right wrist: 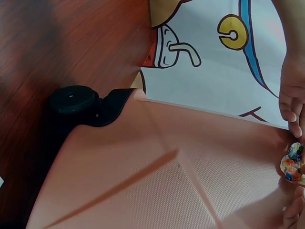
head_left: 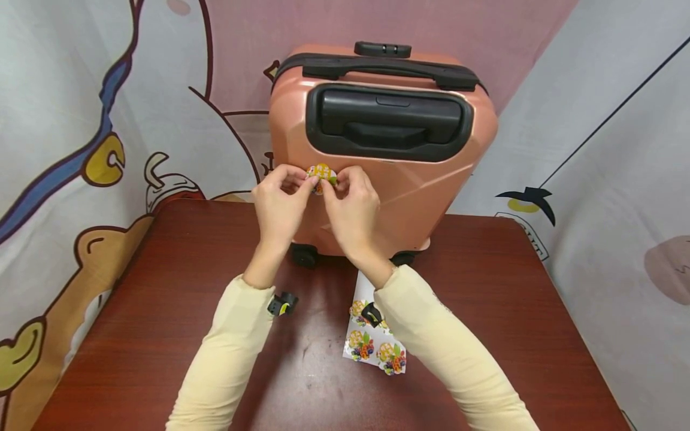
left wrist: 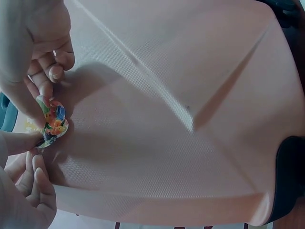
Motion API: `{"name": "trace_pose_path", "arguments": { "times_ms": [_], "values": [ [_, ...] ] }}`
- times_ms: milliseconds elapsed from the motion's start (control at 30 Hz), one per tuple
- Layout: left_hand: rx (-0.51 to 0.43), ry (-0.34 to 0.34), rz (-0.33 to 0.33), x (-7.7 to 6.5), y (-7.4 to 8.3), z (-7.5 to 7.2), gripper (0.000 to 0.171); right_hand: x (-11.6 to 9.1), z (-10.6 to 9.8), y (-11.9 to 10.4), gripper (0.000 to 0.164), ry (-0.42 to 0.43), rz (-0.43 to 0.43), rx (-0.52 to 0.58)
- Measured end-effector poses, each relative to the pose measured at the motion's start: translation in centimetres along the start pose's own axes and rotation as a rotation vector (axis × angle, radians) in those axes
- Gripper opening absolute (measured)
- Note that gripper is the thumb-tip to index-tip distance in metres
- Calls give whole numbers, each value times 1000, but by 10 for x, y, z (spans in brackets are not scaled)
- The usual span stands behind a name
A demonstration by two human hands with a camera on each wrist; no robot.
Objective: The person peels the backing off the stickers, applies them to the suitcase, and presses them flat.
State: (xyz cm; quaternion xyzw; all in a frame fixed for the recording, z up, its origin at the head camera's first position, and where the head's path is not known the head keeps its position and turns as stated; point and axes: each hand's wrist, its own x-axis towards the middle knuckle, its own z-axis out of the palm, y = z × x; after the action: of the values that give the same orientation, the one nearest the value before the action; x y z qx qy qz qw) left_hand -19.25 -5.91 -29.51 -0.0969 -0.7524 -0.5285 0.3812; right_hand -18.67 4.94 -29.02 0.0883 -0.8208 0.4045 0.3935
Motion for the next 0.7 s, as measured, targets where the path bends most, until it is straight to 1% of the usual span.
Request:
{"name": "trace_pose_path", "arguments": {
  "times_ms": [200, 467, 700],
  "values": [
    [18, 24, 3, 0, -1, 2, 16, -1, 2, 0, 26, 17, -18, -64],
    [53, 43, 16, -1, 1, 3, 17, -1, 3, 0, 25, 25, -38, -88],
    [68, 45, 24, -1, 2, 3, 17, 0, 3, 2, 23, 27, -46, -95]
  ]
}}
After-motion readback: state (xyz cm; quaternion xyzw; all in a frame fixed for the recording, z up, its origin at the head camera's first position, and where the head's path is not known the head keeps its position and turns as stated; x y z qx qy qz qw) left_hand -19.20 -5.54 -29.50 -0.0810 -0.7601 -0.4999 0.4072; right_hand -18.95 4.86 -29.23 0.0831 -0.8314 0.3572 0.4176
